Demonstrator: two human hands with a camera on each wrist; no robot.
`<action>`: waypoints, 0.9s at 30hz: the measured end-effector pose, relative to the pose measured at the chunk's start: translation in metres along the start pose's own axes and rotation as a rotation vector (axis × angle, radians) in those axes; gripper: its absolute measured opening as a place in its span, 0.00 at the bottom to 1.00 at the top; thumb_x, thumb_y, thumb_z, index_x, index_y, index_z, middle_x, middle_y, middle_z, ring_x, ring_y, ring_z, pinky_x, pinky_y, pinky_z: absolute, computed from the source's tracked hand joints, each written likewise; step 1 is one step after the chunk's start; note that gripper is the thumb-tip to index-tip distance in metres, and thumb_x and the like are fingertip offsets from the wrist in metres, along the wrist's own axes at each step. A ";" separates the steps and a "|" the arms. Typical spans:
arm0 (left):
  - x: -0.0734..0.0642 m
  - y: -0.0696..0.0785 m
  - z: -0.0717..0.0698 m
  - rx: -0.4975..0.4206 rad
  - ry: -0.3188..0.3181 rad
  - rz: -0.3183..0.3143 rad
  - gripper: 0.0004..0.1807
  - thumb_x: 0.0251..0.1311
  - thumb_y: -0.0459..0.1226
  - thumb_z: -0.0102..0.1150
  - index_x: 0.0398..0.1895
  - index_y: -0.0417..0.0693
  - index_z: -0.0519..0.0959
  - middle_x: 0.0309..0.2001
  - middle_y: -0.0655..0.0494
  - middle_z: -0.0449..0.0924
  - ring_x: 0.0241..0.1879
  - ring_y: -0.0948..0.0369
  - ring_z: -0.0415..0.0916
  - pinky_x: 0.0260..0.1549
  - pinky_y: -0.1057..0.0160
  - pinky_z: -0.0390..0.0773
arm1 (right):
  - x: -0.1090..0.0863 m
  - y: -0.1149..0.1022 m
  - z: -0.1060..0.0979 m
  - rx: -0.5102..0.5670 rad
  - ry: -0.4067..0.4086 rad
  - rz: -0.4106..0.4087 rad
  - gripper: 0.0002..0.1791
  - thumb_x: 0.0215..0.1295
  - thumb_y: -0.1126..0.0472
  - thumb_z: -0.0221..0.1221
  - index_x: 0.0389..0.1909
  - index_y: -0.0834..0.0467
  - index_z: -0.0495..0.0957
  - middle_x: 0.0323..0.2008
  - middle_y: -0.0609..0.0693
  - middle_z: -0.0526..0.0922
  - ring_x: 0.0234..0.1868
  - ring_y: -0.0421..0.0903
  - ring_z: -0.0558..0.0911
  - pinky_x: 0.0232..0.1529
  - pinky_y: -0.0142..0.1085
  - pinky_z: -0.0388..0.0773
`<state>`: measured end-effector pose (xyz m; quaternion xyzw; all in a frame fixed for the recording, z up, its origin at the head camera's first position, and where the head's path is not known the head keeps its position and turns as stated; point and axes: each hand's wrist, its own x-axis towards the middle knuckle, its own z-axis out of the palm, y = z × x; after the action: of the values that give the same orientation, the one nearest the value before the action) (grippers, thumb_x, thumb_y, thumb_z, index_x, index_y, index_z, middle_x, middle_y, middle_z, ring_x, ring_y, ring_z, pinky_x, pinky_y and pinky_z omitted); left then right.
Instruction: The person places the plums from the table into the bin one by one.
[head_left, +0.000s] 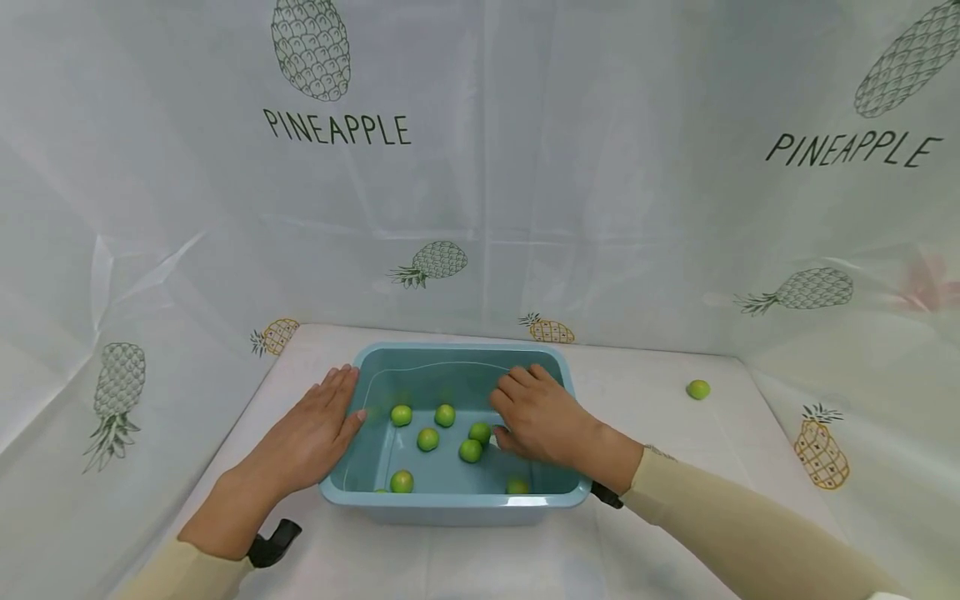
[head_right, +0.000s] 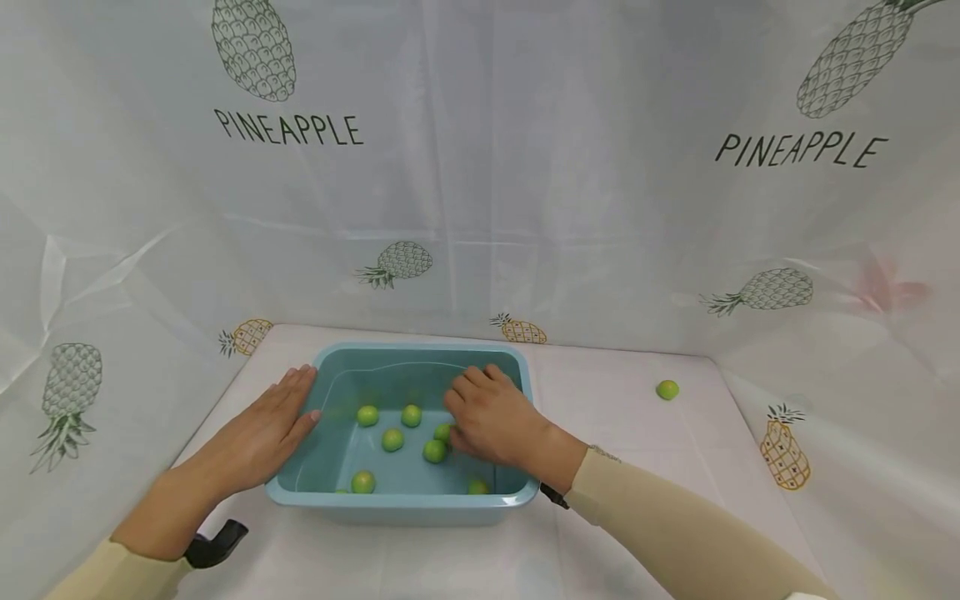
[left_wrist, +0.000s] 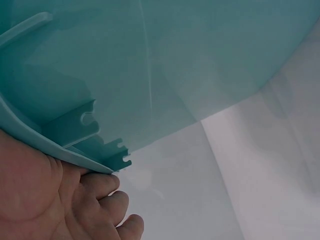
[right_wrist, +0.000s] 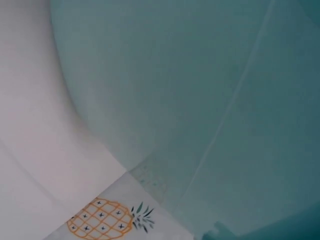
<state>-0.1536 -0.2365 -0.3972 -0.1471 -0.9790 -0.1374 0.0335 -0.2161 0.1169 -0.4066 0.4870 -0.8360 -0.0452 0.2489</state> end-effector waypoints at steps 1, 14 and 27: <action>0.000 0.000 0.000 -0.001 -0.001 -0.001 0.37 0.80 0.44 0.50 0.80 0.26 0.56 0.80 0.29 0.56 0.80 0.33 0.53 0.76 0.32 0.58 | -0.001 0.002 -0.001 0.005 0.032 0.021 0.14 0.66 0.49 0.67 0.34 0.53 0.75 0.33 0.46 0.76 0.37 0.46 0.73 0.39 0.40 0.69; 0.000 0.001 -0.001 0.005 -0.002 -0.005 0.38 0.81 0.44 0.50 0.80 0.27 0.55 0.80 0.30 0.56 0.81 0.34 0.52 0.77 0.33 0.58 | -0.056 0.079 -0.001 -0.020 0.235 0.348 0.15 0.68 0.54 0.60 0.42 0.63 0.78 0.37 0.58 0.82 0.40 0.60 0.78 0.39 0.51 0.75; 0.000 0.001 0.002 -0.007 -0.004 0.010 0.37 0.81 0.44 0.49 0.80 0.26 0.55 0.80 0.29 0.55 0.81 0.33 0.52 0.77 0.32 0.58 | -0.165 0.157 0.028 -0.040 0.070 0.721 0.18 0.65 0.60 0.65 0.48 0.69 0.78 0.44 0.68 0.81 0.48 0.69 0.75 0.43 0.62 0.73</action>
<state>-0.1535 -0.2356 -0.3986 -0.1521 -0.9778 -0.1402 0.0319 -0.2872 0.3322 -0.4428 0.1573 -0.9439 0.0457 0.2867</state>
